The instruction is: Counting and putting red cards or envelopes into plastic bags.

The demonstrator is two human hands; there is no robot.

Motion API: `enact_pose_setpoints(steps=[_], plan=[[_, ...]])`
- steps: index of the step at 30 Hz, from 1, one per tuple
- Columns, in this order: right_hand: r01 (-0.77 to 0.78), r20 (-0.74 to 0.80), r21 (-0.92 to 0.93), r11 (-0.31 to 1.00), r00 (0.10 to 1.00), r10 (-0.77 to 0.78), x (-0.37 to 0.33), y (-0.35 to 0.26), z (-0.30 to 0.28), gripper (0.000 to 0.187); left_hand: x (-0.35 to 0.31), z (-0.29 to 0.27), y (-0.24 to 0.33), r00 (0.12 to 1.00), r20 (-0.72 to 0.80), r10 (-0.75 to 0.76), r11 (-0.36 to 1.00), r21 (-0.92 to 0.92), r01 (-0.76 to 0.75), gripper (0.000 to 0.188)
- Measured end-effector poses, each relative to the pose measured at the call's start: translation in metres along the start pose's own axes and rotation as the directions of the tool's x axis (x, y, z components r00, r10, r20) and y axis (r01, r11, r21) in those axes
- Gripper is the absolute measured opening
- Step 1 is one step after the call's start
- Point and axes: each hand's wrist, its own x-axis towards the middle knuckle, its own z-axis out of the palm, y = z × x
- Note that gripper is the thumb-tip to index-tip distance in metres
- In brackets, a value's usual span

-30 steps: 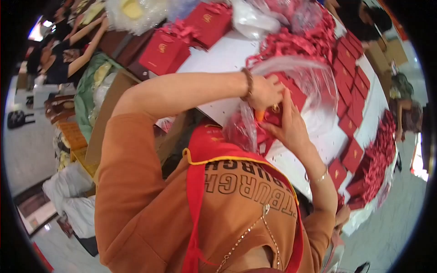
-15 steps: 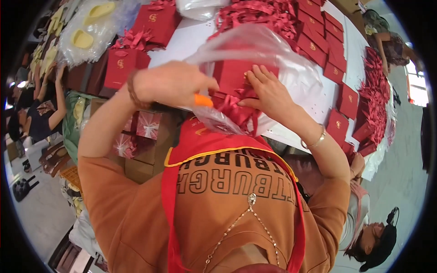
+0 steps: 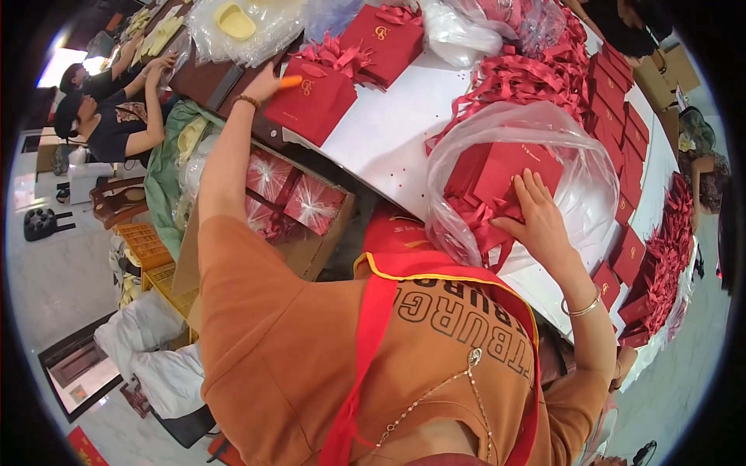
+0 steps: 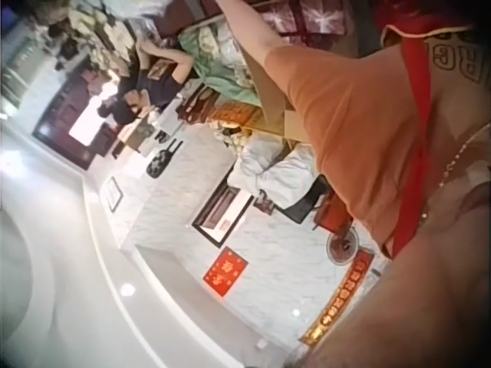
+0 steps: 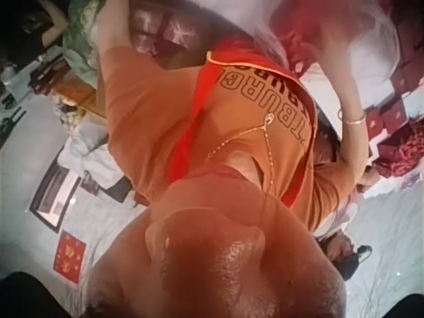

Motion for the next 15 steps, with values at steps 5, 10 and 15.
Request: enact_pose_setpoints(steps=[5,10,15], plan=[[-0.010,0.006,-0.007,1.000,1.000,0.010,0.000,-0.004,-0.003,0.073,0.009,0.025,-0.052,0.933,0.334,-0.133,0.872,-0.407,0.270,0.052],[-0.018,0.010,-0.012,1.000,1.000,0.018,0.003,-0.006,-0.006,0.073,0.020,0.027,-0.069,0.926,0.356,-0.124,0.870,-0.409,0.274,0.052],[-0.032,0.013,0.002,0.999,0.999,0.032,0.002,-0.005,-0.004,0.073,0.034,0.029,-0.060,0.898,0.421,-0.124,0.871,-0.387,0.302,0.049]])
